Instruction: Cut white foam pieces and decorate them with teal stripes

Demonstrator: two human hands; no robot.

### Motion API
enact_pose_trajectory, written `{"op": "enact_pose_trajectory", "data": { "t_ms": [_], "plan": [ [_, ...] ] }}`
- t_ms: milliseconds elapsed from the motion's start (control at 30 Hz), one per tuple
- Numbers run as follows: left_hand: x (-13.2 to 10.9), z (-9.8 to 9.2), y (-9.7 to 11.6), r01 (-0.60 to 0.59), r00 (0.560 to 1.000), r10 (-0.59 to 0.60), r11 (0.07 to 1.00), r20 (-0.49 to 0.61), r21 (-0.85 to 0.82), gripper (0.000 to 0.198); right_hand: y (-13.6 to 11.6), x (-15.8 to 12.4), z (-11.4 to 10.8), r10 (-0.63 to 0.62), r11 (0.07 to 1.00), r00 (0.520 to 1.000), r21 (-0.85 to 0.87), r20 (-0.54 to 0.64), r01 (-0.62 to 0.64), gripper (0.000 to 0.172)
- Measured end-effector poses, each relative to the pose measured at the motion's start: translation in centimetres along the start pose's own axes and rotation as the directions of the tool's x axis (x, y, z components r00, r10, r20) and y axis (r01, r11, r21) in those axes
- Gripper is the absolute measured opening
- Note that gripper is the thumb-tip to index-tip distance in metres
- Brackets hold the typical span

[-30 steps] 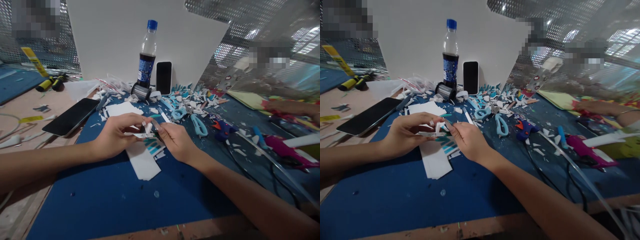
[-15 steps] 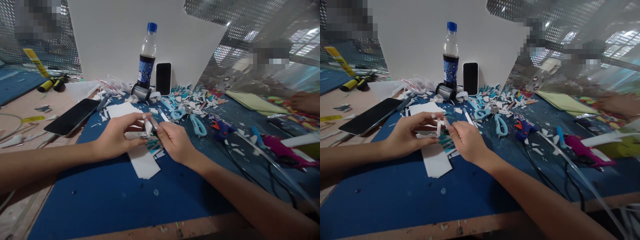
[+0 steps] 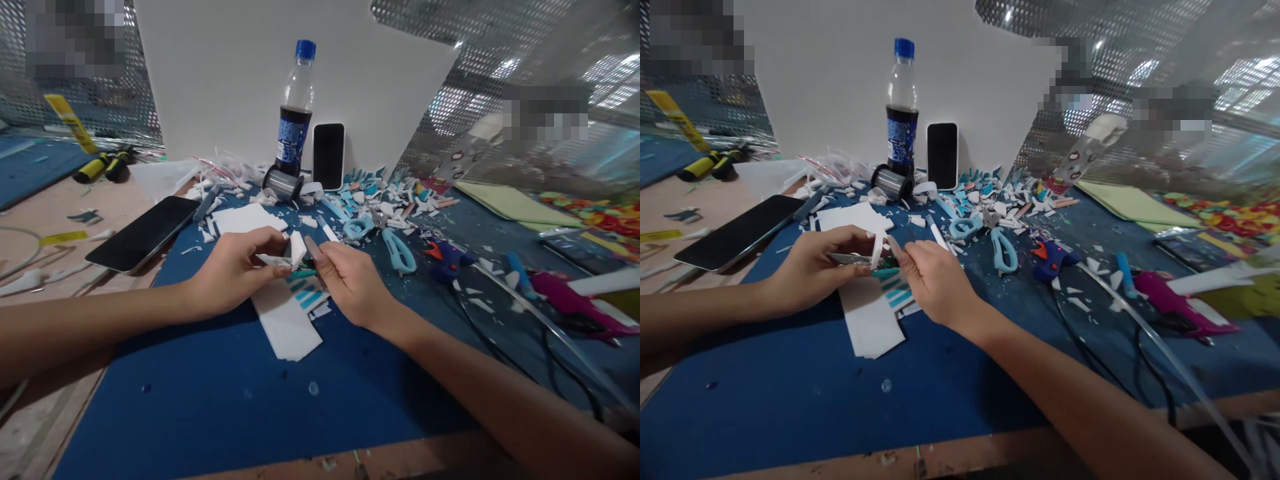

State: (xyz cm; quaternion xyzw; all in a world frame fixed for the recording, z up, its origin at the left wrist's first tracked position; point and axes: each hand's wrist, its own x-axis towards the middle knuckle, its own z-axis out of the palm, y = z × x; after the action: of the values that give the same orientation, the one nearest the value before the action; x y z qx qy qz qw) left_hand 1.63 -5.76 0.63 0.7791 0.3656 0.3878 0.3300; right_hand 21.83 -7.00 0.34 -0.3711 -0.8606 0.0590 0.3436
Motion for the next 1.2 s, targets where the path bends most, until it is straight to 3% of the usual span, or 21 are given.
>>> {"op": "enact_pose_trajectory", "data": {
  "t_ms": [267, 467, 600, 1200],
  "plan": [
    [0.00, -0.05, 0.02, -0.056, 0.996, 0.051, 0.996, -0.069, -0.069, 0.015, 0.06, -0.10, -0.27, -0.030, 1.000, 0.999, -0.006, -0.027, 0.030, 0.036],
    [0.03, 0.15, -0.13, -0.045, 0.995, 0.034, 0.993, -0.094, -0.114, 0.017, 0.12, -0.01, -0.43, -0.037, 0.999, 0.998, -0.014, -0.041, 0.036, 0.037],
    [0.02, 0.23, -0.43, -0.005, 0.997, -0.009, 0.986, -0.080, -0.167, 0.018, 0.37, -0.11, -0.49, -0.024, 0.999, 0.999, -0.034, -0.045, 0.023, 0.037],
    [0.07, 0.25, -0.28, -0.053, 0.999, 0.054, 0.983, 0.002, -0.177, 0.011, -0.34, -0.19, 0.06, -0.038, 0.998, 0.997, -0.050, -0.071, 0.034, 0.033]
  ]
}}
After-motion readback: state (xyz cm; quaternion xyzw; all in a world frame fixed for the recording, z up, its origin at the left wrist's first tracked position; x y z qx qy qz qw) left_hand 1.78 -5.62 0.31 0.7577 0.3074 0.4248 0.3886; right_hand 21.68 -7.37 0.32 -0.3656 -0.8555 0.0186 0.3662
